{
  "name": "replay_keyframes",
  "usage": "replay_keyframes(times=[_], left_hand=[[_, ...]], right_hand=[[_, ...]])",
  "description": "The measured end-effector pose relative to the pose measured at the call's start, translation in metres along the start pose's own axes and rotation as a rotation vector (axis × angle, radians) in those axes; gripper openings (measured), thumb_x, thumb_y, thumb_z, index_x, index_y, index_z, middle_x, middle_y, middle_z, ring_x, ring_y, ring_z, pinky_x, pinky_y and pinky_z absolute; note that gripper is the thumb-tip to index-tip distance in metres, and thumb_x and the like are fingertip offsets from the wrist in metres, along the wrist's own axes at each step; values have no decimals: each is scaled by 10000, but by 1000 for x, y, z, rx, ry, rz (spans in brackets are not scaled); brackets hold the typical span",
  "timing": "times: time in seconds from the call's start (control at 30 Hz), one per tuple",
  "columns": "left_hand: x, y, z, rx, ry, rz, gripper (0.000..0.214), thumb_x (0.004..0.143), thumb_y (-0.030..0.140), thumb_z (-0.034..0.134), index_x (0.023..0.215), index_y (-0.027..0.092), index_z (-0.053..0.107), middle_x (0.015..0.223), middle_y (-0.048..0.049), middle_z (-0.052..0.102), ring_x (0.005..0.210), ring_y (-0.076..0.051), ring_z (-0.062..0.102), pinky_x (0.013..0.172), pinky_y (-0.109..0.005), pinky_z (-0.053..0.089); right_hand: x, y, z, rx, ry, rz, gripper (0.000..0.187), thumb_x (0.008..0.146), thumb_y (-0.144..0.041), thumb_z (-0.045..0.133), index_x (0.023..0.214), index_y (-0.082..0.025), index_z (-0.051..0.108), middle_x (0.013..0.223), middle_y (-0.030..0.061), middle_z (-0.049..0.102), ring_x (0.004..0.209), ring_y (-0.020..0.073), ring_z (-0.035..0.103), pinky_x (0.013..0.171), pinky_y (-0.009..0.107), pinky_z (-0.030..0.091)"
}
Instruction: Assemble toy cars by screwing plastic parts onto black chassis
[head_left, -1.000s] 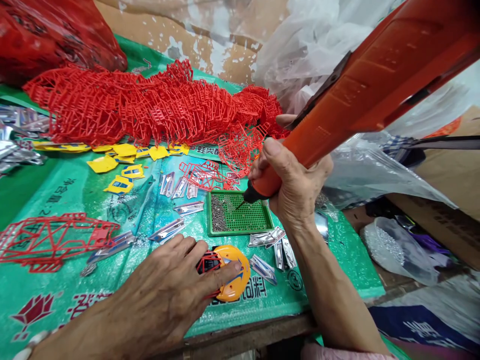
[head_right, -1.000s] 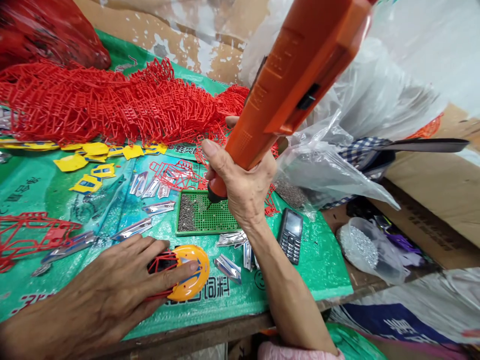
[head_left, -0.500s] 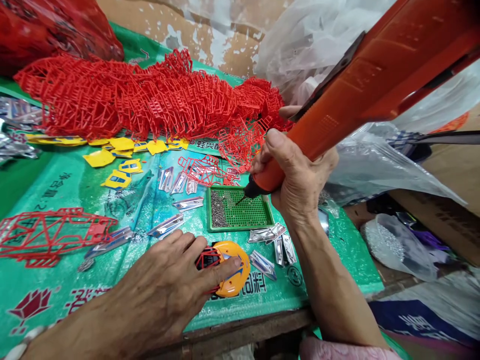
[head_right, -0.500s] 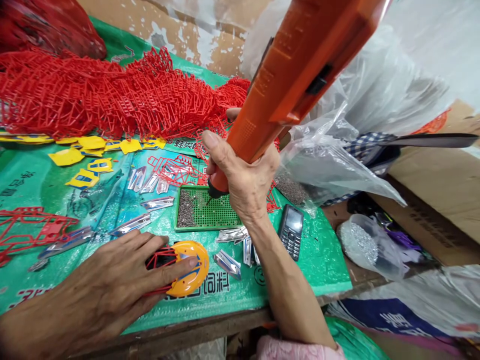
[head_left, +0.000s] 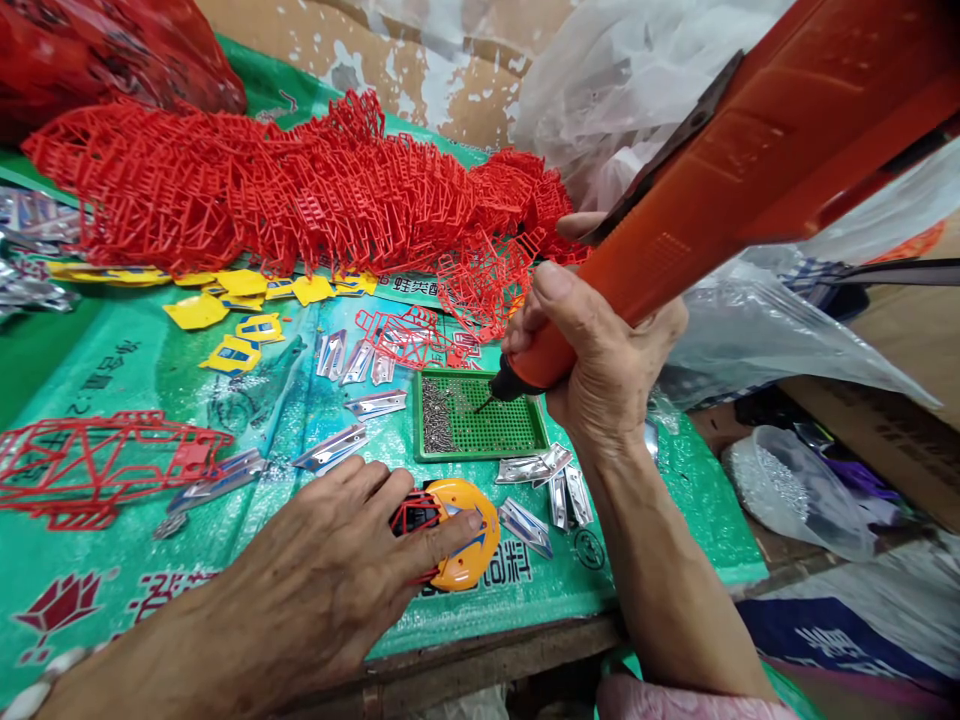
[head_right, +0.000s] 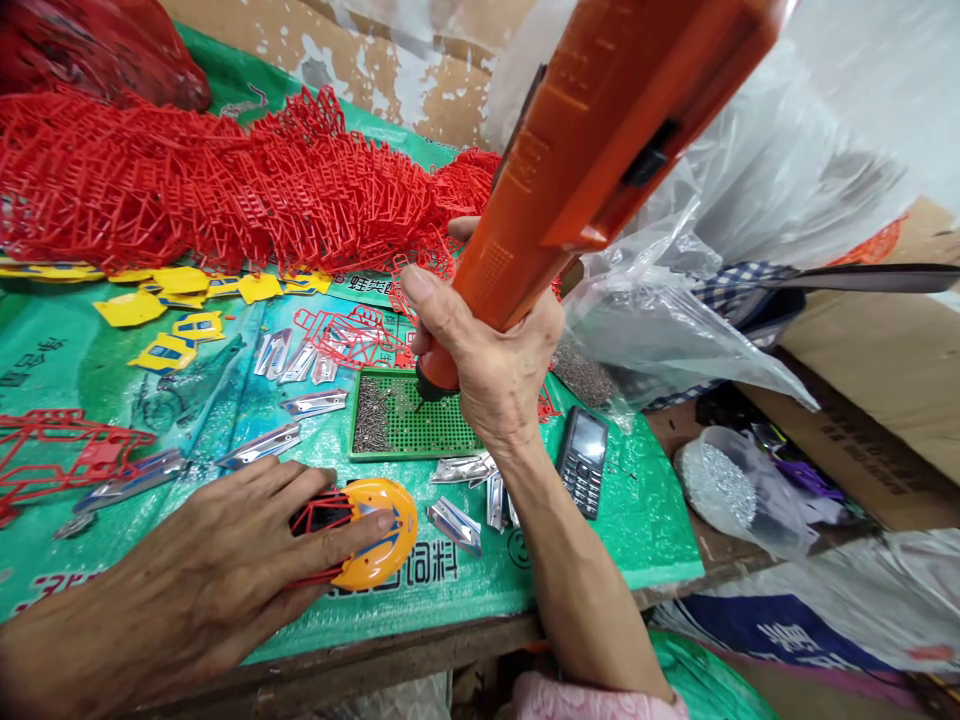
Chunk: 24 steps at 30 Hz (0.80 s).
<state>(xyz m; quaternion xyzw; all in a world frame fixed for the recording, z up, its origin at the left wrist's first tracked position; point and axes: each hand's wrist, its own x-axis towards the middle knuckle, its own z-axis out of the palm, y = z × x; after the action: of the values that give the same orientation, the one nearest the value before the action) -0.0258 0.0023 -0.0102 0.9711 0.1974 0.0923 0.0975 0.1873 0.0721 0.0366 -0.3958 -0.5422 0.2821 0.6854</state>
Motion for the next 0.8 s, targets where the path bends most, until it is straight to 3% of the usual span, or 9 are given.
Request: replay_keyframes(times=[0.27, 0.6, 0.8], left_hand=[[2, 1, -1, -2, 33, -21, 651, 878, 88, 512, 1479, 295, 373, 958, -56, 590, 788, -264, 571, 675, -407, 429], [0, 1, -2, -2, 2, -24, 687, 883, 89, 510, 1506, 317, 331, 982, -48, 583, 805, -252, 553, 699, -405, 422], [0, 0, 0, 19, 50, -7, 619, 916, 111, 495, 1491, 300, 370, 971, -55, 566, 807, -247, 538, 685, -384, 418]], right_hand=[[3, -7, 2, -4, 70, -15, 336, 728, -396, 830, 991, -293, 648, 544, -100, 567, 417, 127, 566, 376, 249, 464], [2, 3, 1, -23, 36, -9, 385, 748, -379, 821, 1086, -312, 651, 555, -86, 555, 418, 135, 553, 387, 268, 463], [4, 4, 1, -12, 45, 21, 481, 728, -388, 823, 1164, -344, 625, 550, -90, 559, 425, 133, 529, 393, 265, 468]])
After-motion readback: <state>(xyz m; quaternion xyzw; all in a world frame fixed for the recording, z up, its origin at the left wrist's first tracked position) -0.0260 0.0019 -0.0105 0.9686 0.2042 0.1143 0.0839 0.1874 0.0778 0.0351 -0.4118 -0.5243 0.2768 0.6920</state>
